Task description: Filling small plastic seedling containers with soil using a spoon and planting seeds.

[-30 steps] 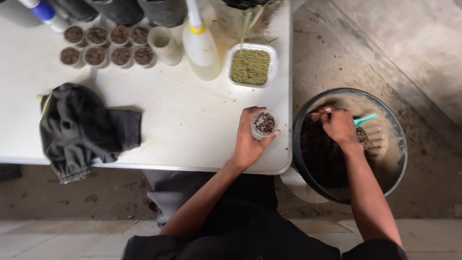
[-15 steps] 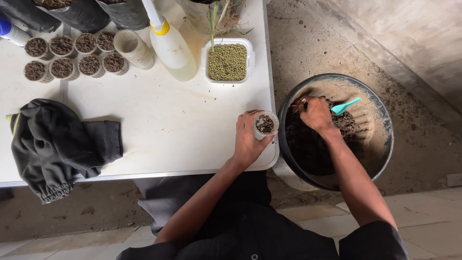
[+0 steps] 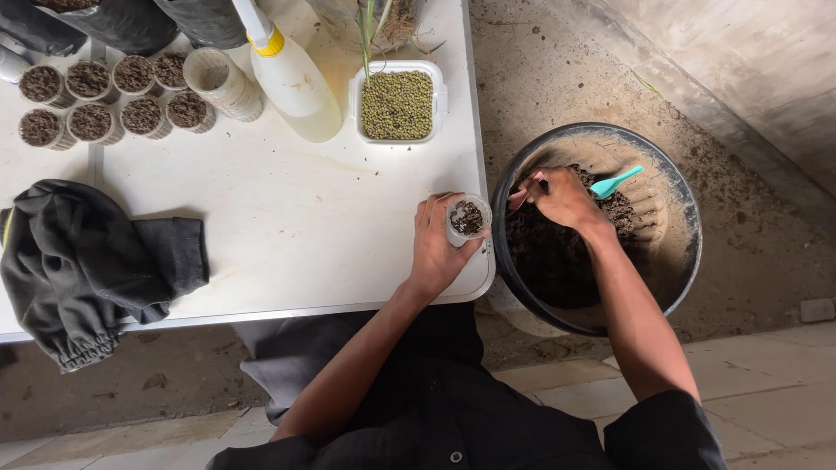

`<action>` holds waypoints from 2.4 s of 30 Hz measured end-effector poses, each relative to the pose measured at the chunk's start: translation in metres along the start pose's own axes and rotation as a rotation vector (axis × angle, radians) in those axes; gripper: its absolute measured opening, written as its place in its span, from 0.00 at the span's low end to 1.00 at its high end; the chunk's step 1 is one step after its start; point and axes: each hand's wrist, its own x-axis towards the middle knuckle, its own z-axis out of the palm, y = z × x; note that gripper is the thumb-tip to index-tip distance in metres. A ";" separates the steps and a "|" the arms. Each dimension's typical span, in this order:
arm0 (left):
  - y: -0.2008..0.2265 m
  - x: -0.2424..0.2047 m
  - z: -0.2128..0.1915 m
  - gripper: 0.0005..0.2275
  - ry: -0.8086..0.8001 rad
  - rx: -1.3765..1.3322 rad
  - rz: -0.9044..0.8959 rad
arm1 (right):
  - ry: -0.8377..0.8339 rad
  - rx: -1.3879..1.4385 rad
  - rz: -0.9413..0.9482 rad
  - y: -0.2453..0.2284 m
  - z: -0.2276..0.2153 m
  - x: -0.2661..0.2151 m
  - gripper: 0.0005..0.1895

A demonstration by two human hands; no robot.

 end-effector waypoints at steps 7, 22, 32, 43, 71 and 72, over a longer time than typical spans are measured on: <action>-0.003 0.000 0.002 0.28 -0.001 0.010 0.001 | -0.001 -0.283 0.017 0.016 0.008 0.001 0.12; 0.003 0.002 0.002 0.26 -0.001 0.033 0.032 | 0.076 -0.204 -0.132 0.013 0.008 0.006 0.12; 0.002 0.001 0.002 0.25 0.011 0.010 0.033 | 0.108 -0.024 -0.081 0.002 -0.009 -0.002 0.12; 0.006 0.001 -0.001 0.25 0.012 0.014 0.039 | 0.149 0.322 -0.065 0.045 -0.016 0.021 0.11; 0.086 0.005 -0.228 0.19 0.242 -0.223 -0.273 | 0.029 -0.092 -1.436 -0.289 0.045 -0.039 0.13; 0.089 0.004 -0.235 0.18 0.283 -0.281 -0.315 | 0.032 -0.134 -1.507 -0.304 0.045 -0.042 0.13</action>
